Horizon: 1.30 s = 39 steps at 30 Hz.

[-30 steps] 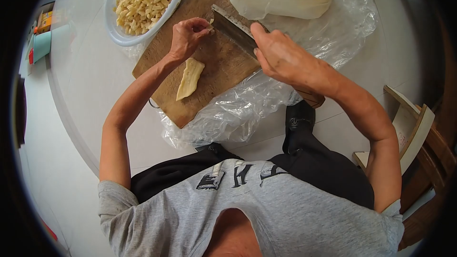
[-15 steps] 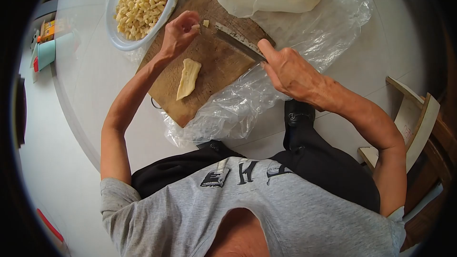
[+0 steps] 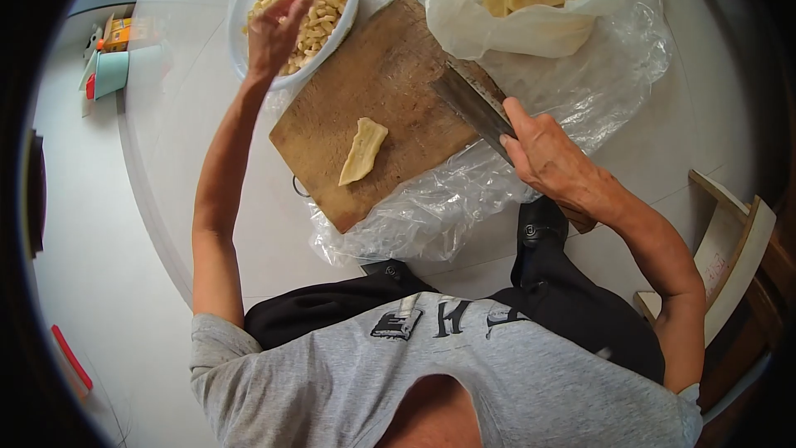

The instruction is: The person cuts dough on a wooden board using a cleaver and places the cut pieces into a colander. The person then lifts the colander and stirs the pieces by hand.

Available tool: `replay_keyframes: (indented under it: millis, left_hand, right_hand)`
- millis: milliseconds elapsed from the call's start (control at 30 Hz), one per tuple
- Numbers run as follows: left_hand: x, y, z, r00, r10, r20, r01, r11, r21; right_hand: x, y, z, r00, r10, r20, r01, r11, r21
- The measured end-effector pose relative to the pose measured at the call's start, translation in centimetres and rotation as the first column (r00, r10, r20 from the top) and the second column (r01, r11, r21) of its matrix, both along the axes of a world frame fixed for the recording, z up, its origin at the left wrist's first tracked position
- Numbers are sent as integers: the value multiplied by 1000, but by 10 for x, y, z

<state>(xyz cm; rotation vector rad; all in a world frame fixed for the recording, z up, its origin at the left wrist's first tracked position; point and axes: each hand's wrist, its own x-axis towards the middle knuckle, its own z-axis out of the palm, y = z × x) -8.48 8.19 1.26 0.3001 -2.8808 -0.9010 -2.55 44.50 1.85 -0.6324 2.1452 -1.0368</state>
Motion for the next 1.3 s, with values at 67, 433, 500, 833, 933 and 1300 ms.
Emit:
replay_keyframes:
  millis: [67, 433, 500, 833, 933, 1300]
  left_hand:
    - [-22, -44, -20, 974, -55, -218, 93, 981, 171]
    - [25, -57, -11, 990, 32, 137, -69, 960, 272]
    - [60, -22, -9, 951, -122, 284, 71, 980, 184]
    - [147, 48, -60, 869, -357, 342, 362, 931, 51]
    - [126, 57, -46, 894, -376, 242, 338, 923, 186]
    - [103, 87, -58, 828, -554, 85, 559, 827, -61]
  right_hand:
    - [1, -1, 2, 1000, 13, -15, -12, 1000, 21]
    - [7, -5, 5, 989, 32, -147, -23, 998, 58]
    - [10, -2, 4, 984, 31, -173, -22, 998, 54]
    - [15, -3, -6, 975, 75, -211, -62, 996, 69]
    - [17, 1, -6, 961, 79, -266, -70, 997, 42]
    - [19, 6, -16, 962, 43, -269, -54, 998, -35]
